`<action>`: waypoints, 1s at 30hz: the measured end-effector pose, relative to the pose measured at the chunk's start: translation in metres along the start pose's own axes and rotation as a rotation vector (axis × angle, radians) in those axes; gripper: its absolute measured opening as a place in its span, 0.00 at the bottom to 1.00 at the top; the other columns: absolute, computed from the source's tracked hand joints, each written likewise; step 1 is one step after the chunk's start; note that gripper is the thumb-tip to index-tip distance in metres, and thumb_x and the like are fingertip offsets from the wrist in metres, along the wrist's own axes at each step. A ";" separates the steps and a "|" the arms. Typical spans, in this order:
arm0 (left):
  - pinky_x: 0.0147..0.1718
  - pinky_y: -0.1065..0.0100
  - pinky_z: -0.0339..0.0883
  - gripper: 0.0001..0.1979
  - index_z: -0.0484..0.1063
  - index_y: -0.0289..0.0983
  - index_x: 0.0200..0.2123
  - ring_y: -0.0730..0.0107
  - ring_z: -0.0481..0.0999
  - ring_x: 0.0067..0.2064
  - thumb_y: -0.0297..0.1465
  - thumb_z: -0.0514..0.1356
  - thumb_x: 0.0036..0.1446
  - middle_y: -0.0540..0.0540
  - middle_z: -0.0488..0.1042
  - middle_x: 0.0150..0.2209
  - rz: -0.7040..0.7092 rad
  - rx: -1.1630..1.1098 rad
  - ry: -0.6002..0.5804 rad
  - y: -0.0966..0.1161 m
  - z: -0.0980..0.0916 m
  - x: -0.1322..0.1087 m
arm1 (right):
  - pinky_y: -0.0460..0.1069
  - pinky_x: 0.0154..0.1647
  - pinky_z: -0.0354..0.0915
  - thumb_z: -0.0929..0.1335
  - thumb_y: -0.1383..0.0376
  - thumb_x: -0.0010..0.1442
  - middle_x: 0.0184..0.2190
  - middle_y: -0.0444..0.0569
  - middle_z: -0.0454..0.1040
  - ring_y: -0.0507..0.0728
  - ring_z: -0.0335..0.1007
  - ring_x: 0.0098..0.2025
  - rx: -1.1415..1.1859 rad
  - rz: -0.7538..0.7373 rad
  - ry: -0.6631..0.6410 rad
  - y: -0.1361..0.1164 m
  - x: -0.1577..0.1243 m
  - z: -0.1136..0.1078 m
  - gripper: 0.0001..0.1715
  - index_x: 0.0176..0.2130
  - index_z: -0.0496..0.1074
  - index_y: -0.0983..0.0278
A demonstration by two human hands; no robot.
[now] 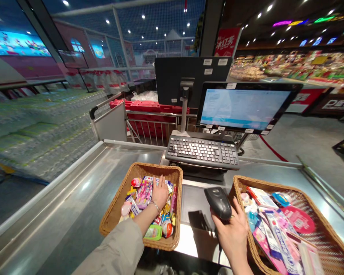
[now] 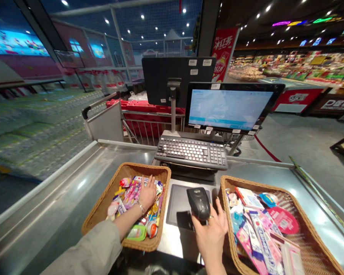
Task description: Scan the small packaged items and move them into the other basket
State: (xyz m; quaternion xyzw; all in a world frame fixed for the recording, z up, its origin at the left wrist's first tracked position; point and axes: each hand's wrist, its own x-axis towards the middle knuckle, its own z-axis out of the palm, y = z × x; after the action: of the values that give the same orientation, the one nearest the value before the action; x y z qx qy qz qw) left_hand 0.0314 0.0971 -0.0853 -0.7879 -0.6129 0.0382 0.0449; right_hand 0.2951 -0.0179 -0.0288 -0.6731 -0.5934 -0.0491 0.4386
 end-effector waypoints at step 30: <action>0.60 0.28 0.20 0.22 0.71 0.41 0.47 0.41 0.44 0.70 0.43 0.66 0.50 0.40 0.58 0.67 -0.093 -0.266 0.051 -0.079 -0.040 -0.065 | 0.64 0.60 0.58 0.68 0.48 0.54 0.48 0.59 0.75 0.68 0.61 0.62 0.175 -0.005 -0.056 -0.026 -0.008 0.012 0.25 0.39 0.77 0.65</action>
State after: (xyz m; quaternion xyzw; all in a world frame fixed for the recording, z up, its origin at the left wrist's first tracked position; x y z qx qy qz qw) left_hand -0.0560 0.0525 -0.0356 -0.7583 -0.6472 -0.0654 -0.0425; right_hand 0.2657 -0.0182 -0.0268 -0.6317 -0.6091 0.0207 0.4791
